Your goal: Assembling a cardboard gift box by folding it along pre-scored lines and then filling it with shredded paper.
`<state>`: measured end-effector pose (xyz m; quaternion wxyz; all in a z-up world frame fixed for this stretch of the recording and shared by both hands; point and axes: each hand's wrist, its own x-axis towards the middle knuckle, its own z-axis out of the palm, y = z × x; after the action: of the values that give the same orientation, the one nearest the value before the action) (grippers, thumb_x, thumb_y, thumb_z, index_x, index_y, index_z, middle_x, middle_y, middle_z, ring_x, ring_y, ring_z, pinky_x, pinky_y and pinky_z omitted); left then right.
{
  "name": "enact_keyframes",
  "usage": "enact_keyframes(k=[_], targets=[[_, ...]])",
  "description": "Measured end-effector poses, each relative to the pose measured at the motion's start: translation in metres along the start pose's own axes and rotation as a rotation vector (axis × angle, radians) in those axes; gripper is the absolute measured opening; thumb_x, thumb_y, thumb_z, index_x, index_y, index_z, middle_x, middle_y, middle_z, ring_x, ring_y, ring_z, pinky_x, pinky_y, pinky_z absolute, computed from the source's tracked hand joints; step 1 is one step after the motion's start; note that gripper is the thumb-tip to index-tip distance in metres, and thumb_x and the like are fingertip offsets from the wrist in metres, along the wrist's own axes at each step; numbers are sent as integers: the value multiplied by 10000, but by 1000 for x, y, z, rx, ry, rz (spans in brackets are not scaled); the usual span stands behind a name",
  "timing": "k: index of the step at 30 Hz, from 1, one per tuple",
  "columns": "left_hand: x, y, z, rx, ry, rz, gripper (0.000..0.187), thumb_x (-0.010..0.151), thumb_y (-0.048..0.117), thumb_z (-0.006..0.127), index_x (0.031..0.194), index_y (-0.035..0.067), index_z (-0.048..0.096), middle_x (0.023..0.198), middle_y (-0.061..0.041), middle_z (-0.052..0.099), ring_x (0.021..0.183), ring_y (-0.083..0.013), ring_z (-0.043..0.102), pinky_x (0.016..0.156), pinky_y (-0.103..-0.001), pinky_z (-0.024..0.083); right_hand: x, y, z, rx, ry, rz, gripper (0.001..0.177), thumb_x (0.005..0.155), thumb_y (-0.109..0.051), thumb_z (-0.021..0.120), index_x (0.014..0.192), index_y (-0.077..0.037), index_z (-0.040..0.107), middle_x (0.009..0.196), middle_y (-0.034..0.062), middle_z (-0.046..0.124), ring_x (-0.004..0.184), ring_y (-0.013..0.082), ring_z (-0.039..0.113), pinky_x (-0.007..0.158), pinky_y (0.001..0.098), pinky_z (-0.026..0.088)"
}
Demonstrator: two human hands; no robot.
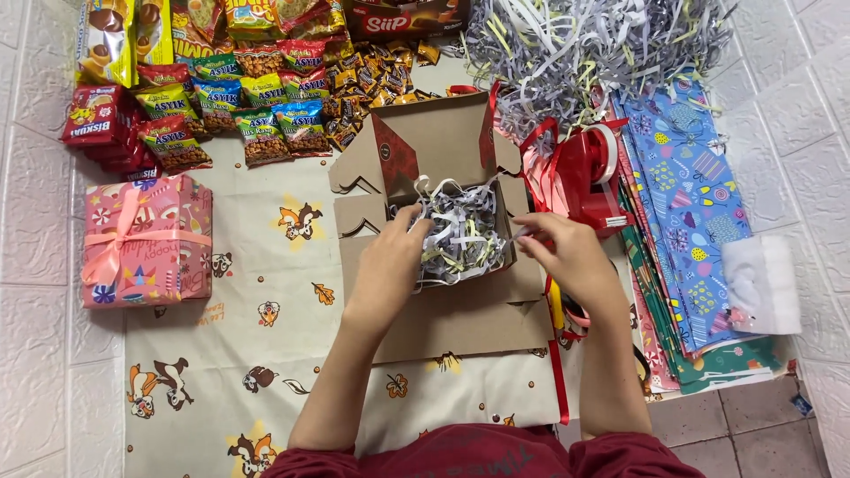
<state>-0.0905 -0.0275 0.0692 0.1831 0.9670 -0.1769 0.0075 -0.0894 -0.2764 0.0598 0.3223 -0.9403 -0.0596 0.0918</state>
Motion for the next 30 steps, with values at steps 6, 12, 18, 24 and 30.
enact_keyframes(k=[6,12,18,24,30], targets=[[11,-14,74,-115,-392,122,524,777,10,682,1273,43,516,1433,-224,342,1204,-472,476,949,-557,461,24,-22,43,2,-282,-175,492,910,-154,536,1379,-58,419,1272,234,546,1094,387,596,905,436,502],[25,-36,153,24,-558,47,511,810,205,641,1309,227,536,1431,-91,427,1211,-467,454,968,-680,332,54,36,121,-486,-302,-262,327,898,-98,540,1181,66,557,1073,245,621,894,358,679,764,392,560],[25,-38,158,-16,-732,7,551,869,227,566,1403,268,439,1472,-76,372,1260,-464,417,992,-658,339,53,66,160,-563,-315,-152,292,815,40,501,1086,89,597,889,227,658,694,327,698,526,400,564],[10,-23,127,12,-713,52,453,903,167,474,1347,253,507,1428,-77,436,1207,-433,476,970,-620,377,42,17,118,-526,-381,-101,151,774,61,573,838,23,704,753,206,681,661,334,693,532,413,562],[13,-26,140,56,-619,81,511,830,229,665,1320,195,526,1394,-92,438,1226,-430,443,967,-615,384,28,-30,75,-461,-19,-239,185,866,-109,597,1027,-113,688,945,104,608,814,285,669,671,362,552]])
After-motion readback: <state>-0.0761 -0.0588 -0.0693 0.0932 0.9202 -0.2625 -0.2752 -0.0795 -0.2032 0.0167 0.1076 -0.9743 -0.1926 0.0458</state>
